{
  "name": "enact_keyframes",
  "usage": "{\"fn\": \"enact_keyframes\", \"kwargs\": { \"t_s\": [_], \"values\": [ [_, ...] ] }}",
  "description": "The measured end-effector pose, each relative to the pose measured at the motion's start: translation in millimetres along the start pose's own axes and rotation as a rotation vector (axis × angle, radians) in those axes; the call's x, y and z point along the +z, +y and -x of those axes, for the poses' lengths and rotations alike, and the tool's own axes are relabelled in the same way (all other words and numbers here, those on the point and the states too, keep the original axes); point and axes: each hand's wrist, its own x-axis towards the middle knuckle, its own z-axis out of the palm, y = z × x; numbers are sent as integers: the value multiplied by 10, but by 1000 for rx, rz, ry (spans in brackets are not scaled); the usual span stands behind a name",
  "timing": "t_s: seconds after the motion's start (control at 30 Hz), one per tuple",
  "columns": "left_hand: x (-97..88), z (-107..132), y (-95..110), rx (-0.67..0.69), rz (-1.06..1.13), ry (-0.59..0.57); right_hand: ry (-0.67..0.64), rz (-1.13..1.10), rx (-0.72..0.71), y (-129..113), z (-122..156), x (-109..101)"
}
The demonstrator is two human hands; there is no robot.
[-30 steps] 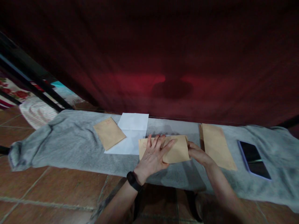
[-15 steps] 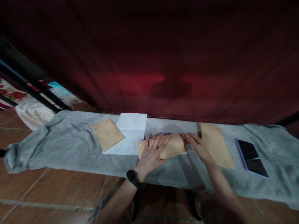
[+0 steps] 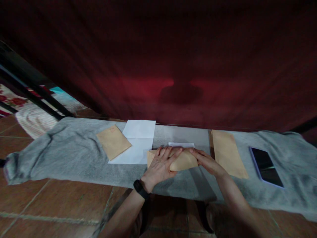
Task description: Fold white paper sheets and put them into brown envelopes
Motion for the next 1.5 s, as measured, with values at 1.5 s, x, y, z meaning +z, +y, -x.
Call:
{"fn": "enact_keyframes", "kwargs": {
  "t_s": [1.5],
  "values": [
    [-177,299,-867,-429,109,-268,426,322,-284,192,-342,-44]
  ]
}}
